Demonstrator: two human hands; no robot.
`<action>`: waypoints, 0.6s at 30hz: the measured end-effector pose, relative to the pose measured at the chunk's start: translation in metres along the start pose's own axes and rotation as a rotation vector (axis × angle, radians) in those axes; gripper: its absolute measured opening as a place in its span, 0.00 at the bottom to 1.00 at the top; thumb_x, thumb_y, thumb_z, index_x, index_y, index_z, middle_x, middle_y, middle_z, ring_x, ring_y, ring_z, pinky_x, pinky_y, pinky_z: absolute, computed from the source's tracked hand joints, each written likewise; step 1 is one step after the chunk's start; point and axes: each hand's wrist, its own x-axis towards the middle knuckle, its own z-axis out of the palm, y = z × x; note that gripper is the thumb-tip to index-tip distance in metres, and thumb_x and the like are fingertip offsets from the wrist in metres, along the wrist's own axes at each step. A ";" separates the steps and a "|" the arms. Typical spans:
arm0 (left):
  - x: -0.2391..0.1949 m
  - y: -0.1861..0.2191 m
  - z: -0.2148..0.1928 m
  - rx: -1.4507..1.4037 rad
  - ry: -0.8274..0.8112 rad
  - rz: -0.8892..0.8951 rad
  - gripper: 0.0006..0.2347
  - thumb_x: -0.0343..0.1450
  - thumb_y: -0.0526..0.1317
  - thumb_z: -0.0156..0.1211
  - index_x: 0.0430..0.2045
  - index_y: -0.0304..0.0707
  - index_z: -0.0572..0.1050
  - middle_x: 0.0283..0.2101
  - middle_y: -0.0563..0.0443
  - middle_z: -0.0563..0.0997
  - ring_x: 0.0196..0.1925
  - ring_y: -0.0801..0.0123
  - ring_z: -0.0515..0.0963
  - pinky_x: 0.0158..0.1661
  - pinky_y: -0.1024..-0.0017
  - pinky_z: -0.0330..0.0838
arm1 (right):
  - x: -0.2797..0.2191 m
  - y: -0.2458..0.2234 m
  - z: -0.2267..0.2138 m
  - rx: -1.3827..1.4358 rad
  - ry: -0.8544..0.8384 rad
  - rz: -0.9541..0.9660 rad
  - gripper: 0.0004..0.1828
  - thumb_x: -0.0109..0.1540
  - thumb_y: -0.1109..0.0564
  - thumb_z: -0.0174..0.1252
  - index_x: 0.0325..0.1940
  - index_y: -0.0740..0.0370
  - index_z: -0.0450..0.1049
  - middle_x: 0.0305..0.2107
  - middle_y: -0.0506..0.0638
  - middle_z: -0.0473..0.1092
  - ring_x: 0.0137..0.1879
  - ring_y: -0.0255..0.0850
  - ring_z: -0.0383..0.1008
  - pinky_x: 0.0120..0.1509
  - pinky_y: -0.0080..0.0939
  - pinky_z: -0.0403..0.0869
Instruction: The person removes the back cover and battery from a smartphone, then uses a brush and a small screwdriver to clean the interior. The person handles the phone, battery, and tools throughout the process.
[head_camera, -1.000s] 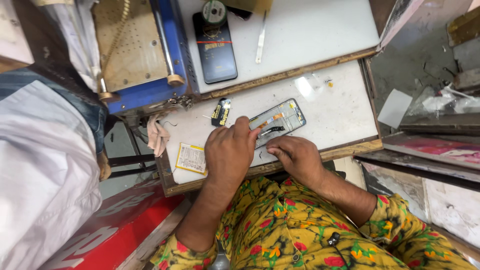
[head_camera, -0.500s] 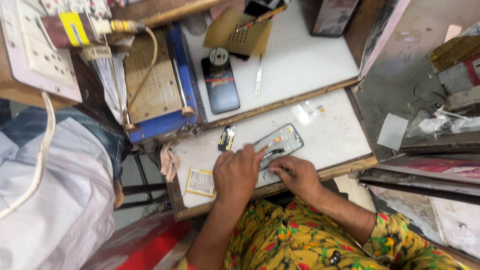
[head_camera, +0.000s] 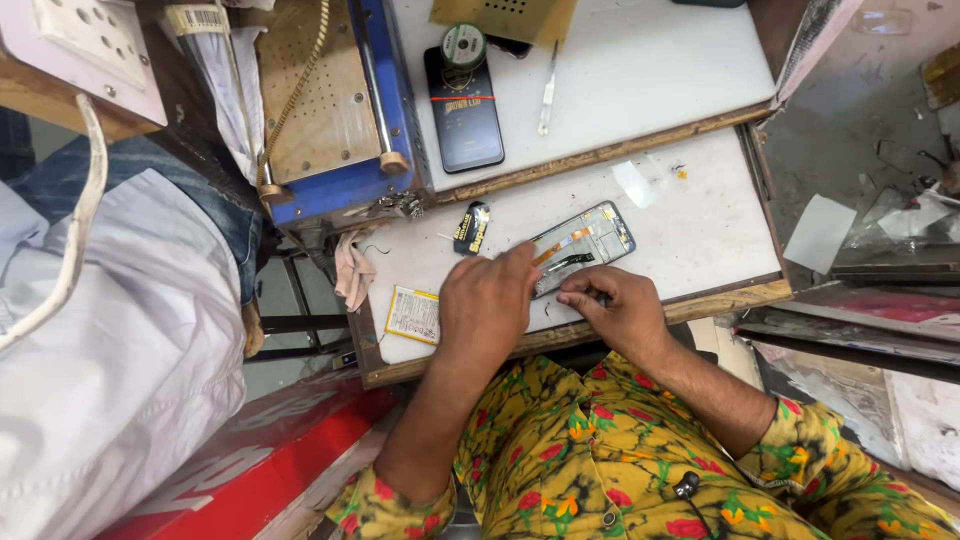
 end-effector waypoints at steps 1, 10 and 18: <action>0.002 -0.001 0.003 0.016 0.028 -0.058 0.13 0.70 0.40 0.66 0.44 0.39 0.71 0.28 0.50 0.80 0.29 0.55 0.82 0.35 0.59 0.74 | 0.000 -0.001 0.000 -0.002 0.008 -0.052 0.09 0.59 0.54 0.69 0.42 0.58 0.82 0.35 0.49 0.81 0.37 0.37 0.82 0.40 0.37 0.78; -0.014 -0.004 -0.002 -0.169 0.231 -0.139 0.18 0.69 0.37 0.72 0.49 0.37 0.70 0.33 0.51 0.84 0.32 0.59 0.84 0.36 0.63 0.76 | 0.003 -0.003 -0.002 0.016 0.030 -0.074 0.10 0.60 0.54 0.67 0.43 0.58 0.83 0.36 0.51 0.81 0.39 0.41 0.84 0.41 0.38 0.78; -0.014 -0.013 0.016 -0.155 0.226 -0.191 0.19 0.69 0.37 0.72 0.50 0.35 0.71 0.33 0.50 0.84 0.33 0.58 0.85 0.37 0.63 0.77 | 0.002 -0.007 -0.002 -0.005 0.018 -0.080 0.10 0.59 0.52 0.68 0.42 0.57 0.83 0.35 0.51 0.81 0.38 0.41 0.83 0.40 0.38 0.78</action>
